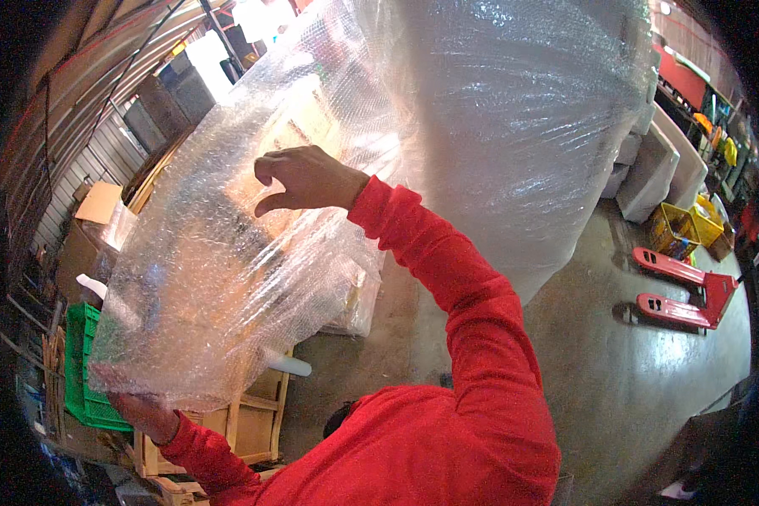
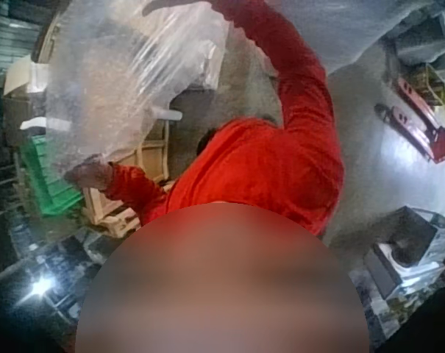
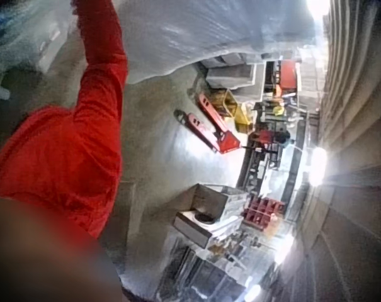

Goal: The person wraps a large furniture item with bubble wrap in a warehouse. They pull and smooth the wrap around the item, then use a tape gun to secure the wrap in place.

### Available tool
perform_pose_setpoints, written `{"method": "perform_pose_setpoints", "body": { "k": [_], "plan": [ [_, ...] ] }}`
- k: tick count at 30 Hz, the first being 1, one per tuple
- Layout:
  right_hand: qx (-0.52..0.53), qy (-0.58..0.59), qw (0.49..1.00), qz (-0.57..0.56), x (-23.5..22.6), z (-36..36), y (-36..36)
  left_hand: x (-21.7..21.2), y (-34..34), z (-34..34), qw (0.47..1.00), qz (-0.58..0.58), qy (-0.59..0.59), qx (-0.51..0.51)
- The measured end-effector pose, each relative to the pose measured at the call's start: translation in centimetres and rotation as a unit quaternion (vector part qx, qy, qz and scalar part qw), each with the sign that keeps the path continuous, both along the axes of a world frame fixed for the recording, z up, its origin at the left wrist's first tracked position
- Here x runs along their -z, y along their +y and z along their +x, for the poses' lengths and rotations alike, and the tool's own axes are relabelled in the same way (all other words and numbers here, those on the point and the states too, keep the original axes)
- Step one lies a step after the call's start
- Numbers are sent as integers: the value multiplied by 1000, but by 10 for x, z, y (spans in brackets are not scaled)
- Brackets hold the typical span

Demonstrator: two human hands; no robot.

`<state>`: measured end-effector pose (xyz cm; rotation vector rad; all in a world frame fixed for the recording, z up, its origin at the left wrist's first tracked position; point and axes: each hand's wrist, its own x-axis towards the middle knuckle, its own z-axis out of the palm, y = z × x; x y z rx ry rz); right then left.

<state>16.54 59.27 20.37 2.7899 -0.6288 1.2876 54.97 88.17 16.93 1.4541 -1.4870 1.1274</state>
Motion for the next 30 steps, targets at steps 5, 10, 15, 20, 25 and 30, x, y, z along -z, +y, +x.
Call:
{"method": "perform_pose_setpoints", "body": {
  "k": [5,10,15,20,25,30],
  "plan": [
    [-120,-87,989,8,-1,-42,-36,12,6,12,998,16,66,7],
    [95,-275,957,0,7,-117,-64,26,-1,20,942,20,333,35],
    [-50,-424,846,318,49,-140,-72,17,-6,10,994,8,112,0],
    [229,-390,892,17,57,-168,-95,3,-6,8,994,-20,96,-38],
    [135,-421,892,96,105,-227,-75,9,-18,26,943,-60,329,5],
    [253,-309,899,179,260,-141,-24,2,-9,29,815,-67,542,192]
  ]
}}
